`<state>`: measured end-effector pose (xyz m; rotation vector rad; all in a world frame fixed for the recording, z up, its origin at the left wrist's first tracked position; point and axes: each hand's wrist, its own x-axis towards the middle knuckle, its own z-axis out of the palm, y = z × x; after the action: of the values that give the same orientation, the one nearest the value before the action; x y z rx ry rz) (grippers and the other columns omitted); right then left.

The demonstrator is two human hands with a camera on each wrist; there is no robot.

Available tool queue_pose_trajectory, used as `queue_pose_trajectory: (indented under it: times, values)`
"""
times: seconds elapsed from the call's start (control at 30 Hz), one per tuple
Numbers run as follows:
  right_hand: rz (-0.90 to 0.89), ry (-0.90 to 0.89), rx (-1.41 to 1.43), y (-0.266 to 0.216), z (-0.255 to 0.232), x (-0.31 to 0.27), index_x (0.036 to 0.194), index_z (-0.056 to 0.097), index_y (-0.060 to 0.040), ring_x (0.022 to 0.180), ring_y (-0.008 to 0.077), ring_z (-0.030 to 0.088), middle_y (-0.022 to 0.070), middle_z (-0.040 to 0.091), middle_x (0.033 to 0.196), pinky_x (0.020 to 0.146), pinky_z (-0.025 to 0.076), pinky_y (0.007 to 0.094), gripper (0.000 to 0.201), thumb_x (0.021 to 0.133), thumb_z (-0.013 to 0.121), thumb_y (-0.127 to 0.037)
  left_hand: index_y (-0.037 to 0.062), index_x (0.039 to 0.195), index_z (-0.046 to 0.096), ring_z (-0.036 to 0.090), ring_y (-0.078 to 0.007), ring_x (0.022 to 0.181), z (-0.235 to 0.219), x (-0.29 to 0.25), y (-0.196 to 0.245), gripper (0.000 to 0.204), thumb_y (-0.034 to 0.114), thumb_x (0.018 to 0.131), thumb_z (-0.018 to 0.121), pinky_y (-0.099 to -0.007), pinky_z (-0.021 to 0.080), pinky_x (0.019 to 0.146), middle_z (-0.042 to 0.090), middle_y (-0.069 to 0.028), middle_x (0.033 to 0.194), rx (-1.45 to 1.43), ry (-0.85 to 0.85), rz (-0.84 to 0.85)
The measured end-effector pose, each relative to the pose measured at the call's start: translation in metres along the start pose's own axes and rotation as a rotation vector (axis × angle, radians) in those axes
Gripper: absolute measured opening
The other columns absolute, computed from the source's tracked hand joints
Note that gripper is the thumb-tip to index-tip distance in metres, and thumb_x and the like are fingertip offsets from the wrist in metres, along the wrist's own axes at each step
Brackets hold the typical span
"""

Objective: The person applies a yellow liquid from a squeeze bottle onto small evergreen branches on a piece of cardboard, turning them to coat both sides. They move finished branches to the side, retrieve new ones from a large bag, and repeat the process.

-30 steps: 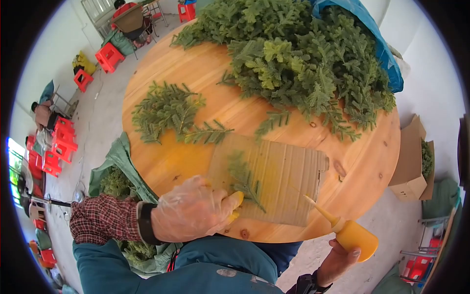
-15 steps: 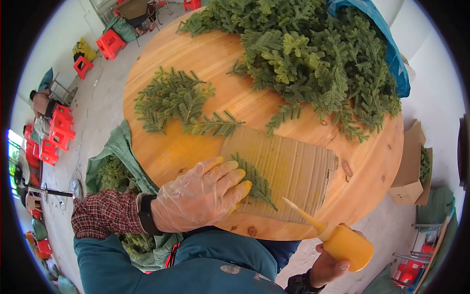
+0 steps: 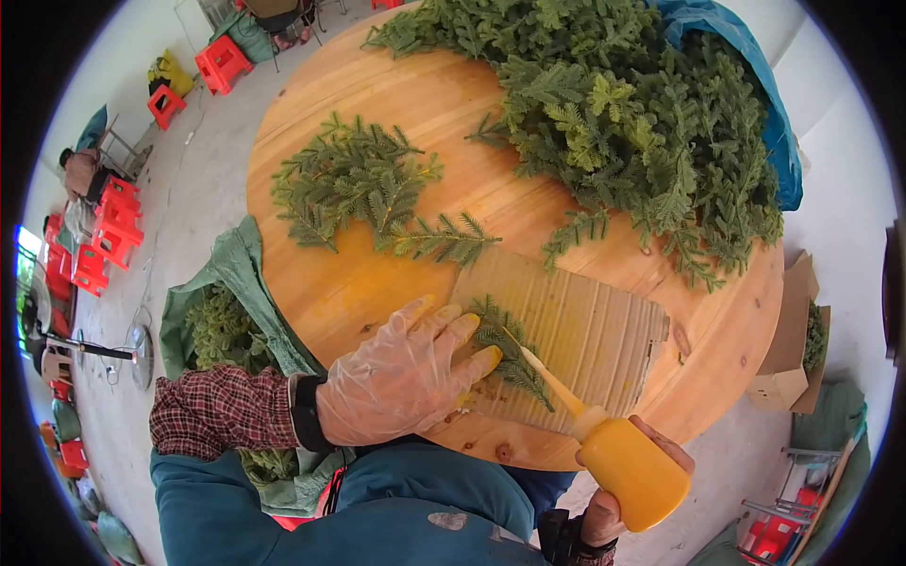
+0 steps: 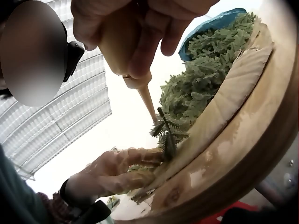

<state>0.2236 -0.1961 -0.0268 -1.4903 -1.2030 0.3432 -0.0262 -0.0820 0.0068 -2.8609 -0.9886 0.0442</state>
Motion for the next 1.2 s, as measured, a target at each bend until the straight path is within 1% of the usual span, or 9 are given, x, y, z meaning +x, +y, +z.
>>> queue_pose_trajectory:
  times: [0.07,0.1,0.13,0.17,0.23,0.53,0.77,1.03,1.2]
  values:
    - [0.025,-0.028,0.003,-0.009,0.005,0.003,0.124,0.048,0.0069,0.104,0.0267,0.061,0.0166,0.053,0.116,0.087,0.052,0.0367,0.102,0.072,0.060,-0.081,0.0169,0.137,0.051,0.052,-0.0309,0.119,0.002,0.000,0.000,0.066,0.046,0.079,0.067,-0.0473,0.034,0.107,0.051,-0.0149,0.135,0.011,-0.009,0.006]
    - [0.036,-0.041,0.005,-0.011,0.006,0.004,0.123,0.049,0.0071,0.108,0.0269,0.059,0.0162,0.052,0.116,0.091,0.050,0.0375,0.102,0.073,0.060,-0.081,0.0157,0.134,0.054,0.054,-0.0312,0.118,0.002,0.001,0.000,0.057,0.040,0.083,0.062,-0.0487,0.034,0.107,0.054,-0.0159,0.131,0.000,0.021,0.009]
    - [0.035,-0.045,0.003,-0.010,0.007,0.004,0.123,0.049,0.0071,0.108,0.0269,0.059,0.0162,0.052,0.116,0.091,0.050,0.0375,0.102,0.073,0.060,-0.081,0.0144,0.131,0.058,0.056,-0.0315,0.116,0.002,0.001,0.000,0.048,0.034,0.087,0.056,-0.0501,0.034,0.107,0.056,-0.0168,0.127,-0.012,0.050,0.012]
    - [0.044,-0.036,0.074,-0.007,0.009,0.004,0.122,0.046,0.0055,0.106,0.0278,0.060,0.0181,0.054,0.115,0.091,0.050,0.0383,0.097,0.070,0.068,-0.073,0.0132,0.128,0.061,0.057,-0.0318,0.114,0.003,0.001,0.000,0.041,0.029,0.091,0.050,-0.0516,0.034,0.108,0.059,-0.0178,0.123,-0.023,0.080,0.016]
    - [0.063,-0.016,0.215,-0.002,0.011,0.003,0.119,0.040,0.0023,0.103,0.0296,0.062,0.0220,0.059,0.111,0.092,0.050,0.0399,0.093,0.065,0.085,-0.058,0.0132,0.128,0.061,0.057,-0.0320,0.114,0.004,0.001,0.000,0.041,0.029,0.091,0.050,-0.0520,0.033,0.108,0.059,-0.0182,0.123,-0.024,0.077,0.016]
    - [0.091,0.008,0.255,-0.006,0.022,0.008,0.119,0.040,0.0023,0.104,0.0296,0.063,0.0226,0.060,0.111,0.094,0.050,0.0400,0.090,0.065,0.088,-0.052,0.0119,0.130,0.059,0.056,-0.0334,0.117,0.008,-0.001,0.000,0.043,0.028,0.092,0.049,-0.0545,0.032,0.109,0.059,-0.0203,0.126,-0.056,0.072,0.023]
    - [0.063,-0.026,0.204,-0.006,0.011,0.004,0.119,0.041,0.0026,0.102,0.0293,0.064,0.0233,0.061,0.110,0.092,0.051,0.0396,0.088,0.065,0.088,-0.050,0.0110,0.131,0.058,0.056,-0.0342,0.120,0.006,0.000,-0.001,0.044,0.028,0.092,0.049,-0.0551,0.031,0.109,0.059,-0.0207,0.126,-0.045,0.056,0.031]
    - [0.012,-0.008,0.212,-0.004,0.018,0.008,0.118,0.041,0.0023,0.100,0.0297,0.064,0.0233,0.062,0.108,0.091,0.052,0.0396,0.087,0.065,0.088,-0.047,0.0107,0.130,0.058,0.056,-0.0344,0.120,0.007,0.000,0.000,0.043,0.027,0.092,0.049,-0.0554,0.031,0.109,0.059,-0.0210,0.127,-0.042,0.057,0.024]
    - [0.000,-0.023,0.193,0.000,0.011,0.005,0.118,0.041,0.0025,0.099,0.0302,0.065,0.0234,0.063,0.107,0.090,0.052,0.0398,0.086,0.065,0.088,-0.046,0.0110,0.130,0.059,0.056,-0.0342,0.118,0.007,0.001,0.000,0.043,0.027,0.091,0.049,-0.0553,0.031,0.109,0.059,-0.0209,0.127,-0.067,0.059,0.015]
